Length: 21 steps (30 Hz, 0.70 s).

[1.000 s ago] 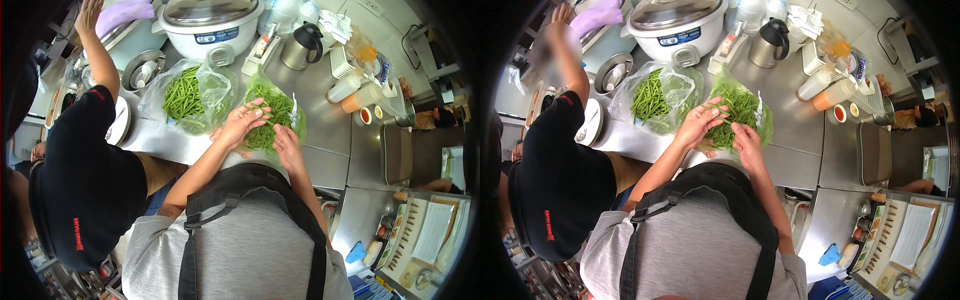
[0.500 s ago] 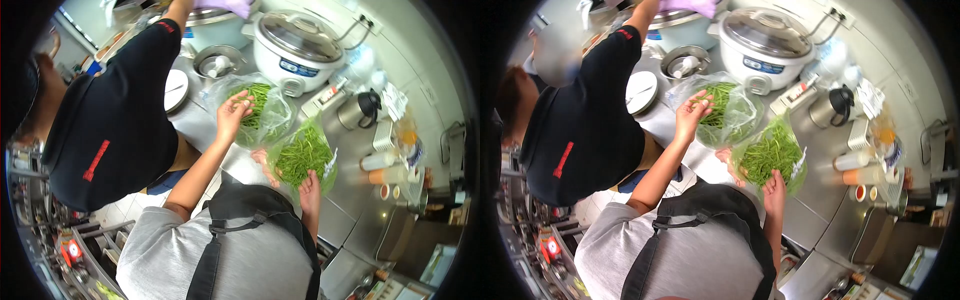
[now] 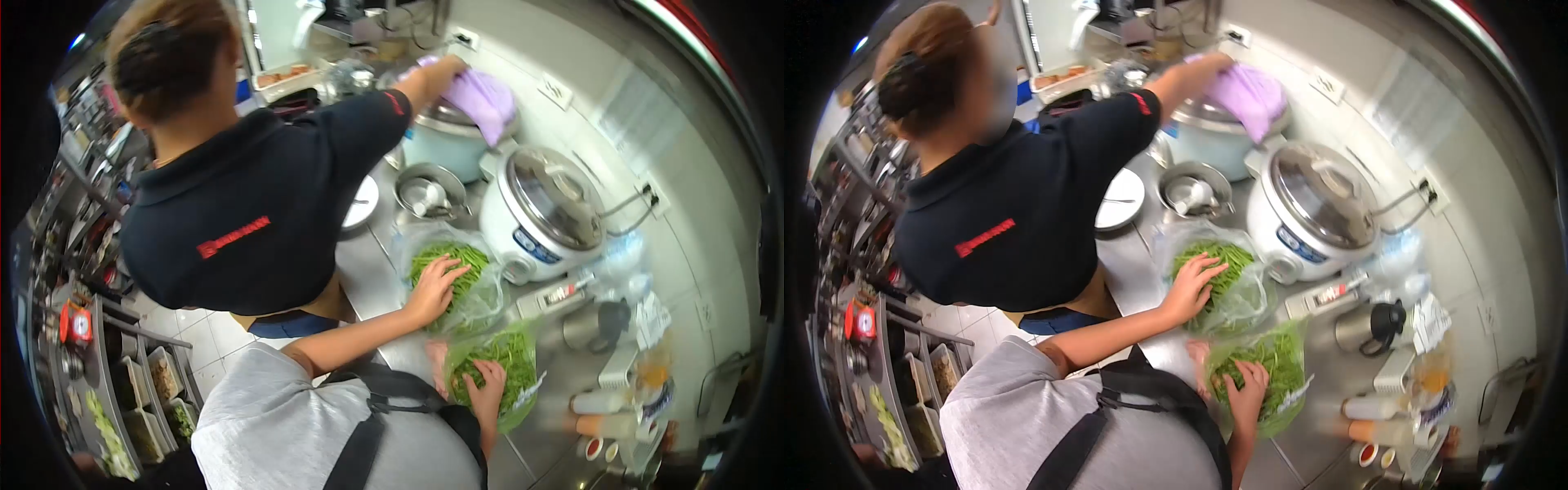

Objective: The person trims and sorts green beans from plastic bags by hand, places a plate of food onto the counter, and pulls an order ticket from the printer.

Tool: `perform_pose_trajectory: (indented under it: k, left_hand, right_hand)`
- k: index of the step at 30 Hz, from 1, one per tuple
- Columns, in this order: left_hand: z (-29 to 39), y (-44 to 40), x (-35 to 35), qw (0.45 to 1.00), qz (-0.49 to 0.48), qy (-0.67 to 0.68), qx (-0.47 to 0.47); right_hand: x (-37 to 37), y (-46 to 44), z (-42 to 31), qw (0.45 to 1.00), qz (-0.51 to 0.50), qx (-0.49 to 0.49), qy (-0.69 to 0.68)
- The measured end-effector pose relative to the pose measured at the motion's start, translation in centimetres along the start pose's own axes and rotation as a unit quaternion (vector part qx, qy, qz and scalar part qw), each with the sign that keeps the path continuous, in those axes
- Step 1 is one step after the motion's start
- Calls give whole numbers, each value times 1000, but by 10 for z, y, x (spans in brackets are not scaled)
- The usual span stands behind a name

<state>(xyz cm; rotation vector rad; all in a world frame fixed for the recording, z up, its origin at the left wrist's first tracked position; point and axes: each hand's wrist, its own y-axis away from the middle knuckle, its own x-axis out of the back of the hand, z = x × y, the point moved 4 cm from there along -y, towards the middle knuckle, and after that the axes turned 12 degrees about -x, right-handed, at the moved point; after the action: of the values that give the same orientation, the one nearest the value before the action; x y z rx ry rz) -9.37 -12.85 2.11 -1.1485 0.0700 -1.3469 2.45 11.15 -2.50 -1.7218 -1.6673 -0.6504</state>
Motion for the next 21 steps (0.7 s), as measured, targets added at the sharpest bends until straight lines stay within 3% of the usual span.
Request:
perform_pose_trajectory:
  k: [4,8,11,15,19,21]
  left_hand:
    - [49,15,-21,973,-141,164,-79]
    - [81,23,-57,950,-193,209,-131]
    - [87,25,-91,922,-272,257,-97]
    - [87,23,-133,923,-305,190,-138]
    - [74,23,-176,880,-364,76,-297]
    - [71,21,-179,876,-365,67,-308]
  right_hand:
    - [16,4,0,998,51,-45,-2]
    - [48,11,13,981,159,-115,2]
    - [62,31,26,965,189,-178,-48]
    - [68,60,39,952,213,-215,-42]
    - [69,85,53,954,208,-214,-22]
    - [71,91,55,949,216,-227,-40]
